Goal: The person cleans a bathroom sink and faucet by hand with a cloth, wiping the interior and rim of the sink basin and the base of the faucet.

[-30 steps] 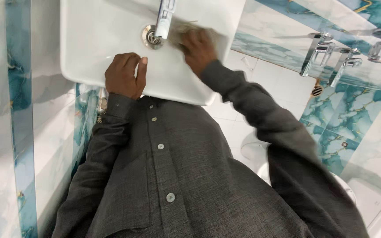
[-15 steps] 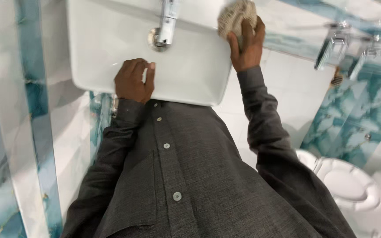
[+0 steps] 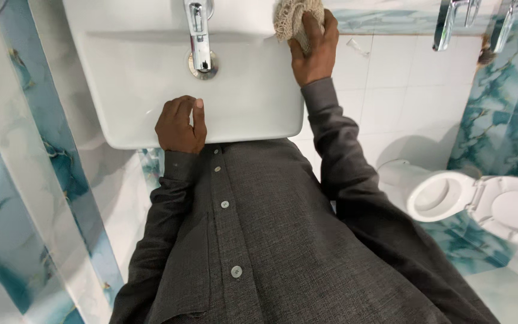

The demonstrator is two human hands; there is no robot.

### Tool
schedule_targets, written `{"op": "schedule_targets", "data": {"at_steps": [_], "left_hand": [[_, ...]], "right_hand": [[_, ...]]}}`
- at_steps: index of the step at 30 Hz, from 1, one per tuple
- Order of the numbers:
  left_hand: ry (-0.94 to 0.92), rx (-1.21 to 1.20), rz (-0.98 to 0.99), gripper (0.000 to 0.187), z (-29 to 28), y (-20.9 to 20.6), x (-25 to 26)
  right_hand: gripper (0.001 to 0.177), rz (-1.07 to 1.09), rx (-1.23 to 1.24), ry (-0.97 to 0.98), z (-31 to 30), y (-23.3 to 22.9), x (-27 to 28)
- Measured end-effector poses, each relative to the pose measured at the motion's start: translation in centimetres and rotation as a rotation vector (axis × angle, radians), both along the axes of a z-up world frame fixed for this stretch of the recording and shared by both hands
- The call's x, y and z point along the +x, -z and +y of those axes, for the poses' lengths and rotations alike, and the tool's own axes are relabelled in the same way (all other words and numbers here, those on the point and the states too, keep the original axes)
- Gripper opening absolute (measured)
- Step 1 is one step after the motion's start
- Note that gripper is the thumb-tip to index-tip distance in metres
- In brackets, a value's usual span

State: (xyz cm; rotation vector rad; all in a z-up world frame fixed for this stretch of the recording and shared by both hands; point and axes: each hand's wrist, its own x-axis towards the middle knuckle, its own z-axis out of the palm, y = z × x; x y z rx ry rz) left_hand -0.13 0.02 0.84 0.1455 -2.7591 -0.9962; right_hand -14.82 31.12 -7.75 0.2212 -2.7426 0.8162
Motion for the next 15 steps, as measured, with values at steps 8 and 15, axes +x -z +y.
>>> {"op": "schedule_targets", "data": {"at_steps": [8,15], "left_hand": [[0.039,0.044,0.003,0.027,-0.2,0.6,0.7],[0.035,-0.001,0.054,0.028,0.0,1.0,0.6]], "right_hand": [[0.049,-0.429,-1.223,0.037,5.5,8.2,-2.3],[0.046,-0.699,-1.031,0.191,4.7,3.2,12.2]]}}
